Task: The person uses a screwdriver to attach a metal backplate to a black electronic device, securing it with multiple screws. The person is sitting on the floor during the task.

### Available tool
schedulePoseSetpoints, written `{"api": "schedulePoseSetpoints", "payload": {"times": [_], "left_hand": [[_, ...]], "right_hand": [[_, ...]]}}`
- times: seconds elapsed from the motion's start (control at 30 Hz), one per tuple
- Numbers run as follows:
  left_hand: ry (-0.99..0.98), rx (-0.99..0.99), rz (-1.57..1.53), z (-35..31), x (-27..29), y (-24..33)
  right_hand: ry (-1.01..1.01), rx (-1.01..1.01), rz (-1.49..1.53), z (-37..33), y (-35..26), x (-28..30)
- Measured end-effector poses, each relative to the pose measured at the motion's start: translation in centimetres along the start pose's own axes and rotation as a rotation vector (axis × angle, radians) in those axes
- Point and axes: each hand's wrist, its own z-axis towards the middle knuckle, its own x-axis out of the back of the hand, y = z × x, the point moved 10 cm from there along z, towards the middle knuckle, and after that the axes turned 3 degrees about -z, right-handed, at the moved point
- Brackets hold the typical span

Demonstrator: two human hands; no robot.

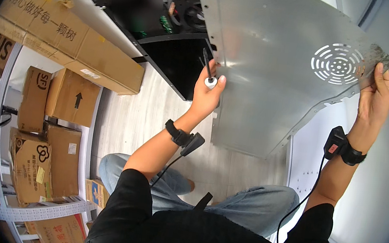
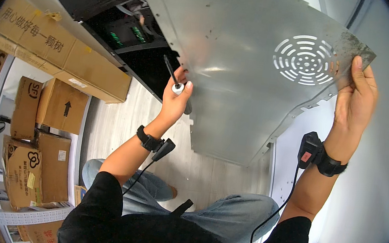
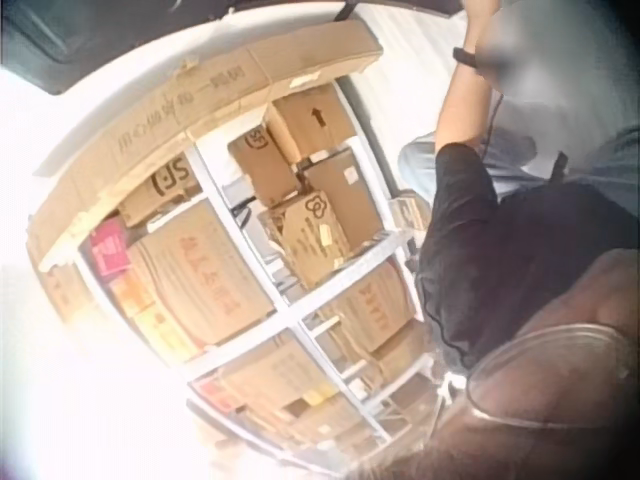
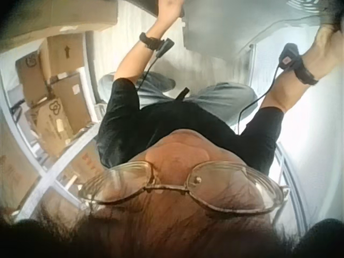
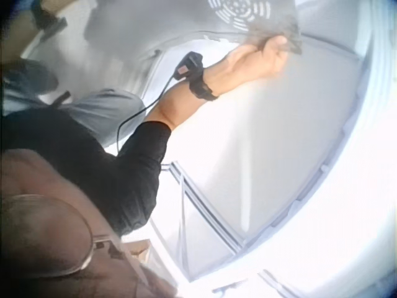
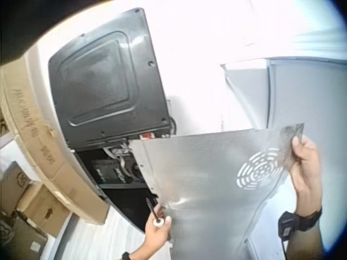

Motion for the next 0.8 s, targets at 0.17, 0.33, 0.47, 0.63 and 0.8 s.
{"api": "schedulePoseSetpoints", "payload": {"times": [0.17, 0.33, 0.47, 0.63, 0.8], "left_hand": [[0.041, 0.040, -0.041, -3.1, 3.8, 5.0], [0.181, 0.139, -0.041, -3.6, 10.1, 5.0], [0.282, 0.161, -0.089, -5.0, 13.1, 3.8], [0.385, 0.262, -0.169, -4.4, 15.6, 0.6], [0.449, 0.240, -0.206, -3.4, 17.7, -0.8]], "right_hand": [[-0.055, -0.042, 0.010, -2.0, -2.0, -5.5], [-0.065, -0.068, -0.060, -3.0, -1.7, -13.8], [-0.053, -0.084, -0.124, -4.3, 0.8, -16.8], [0.063, -0.079, -0.109, -3.8, 5.0, -18.4], [0.253, 0.060, -0.111, -4.0, 7.4, -18.3]]}}
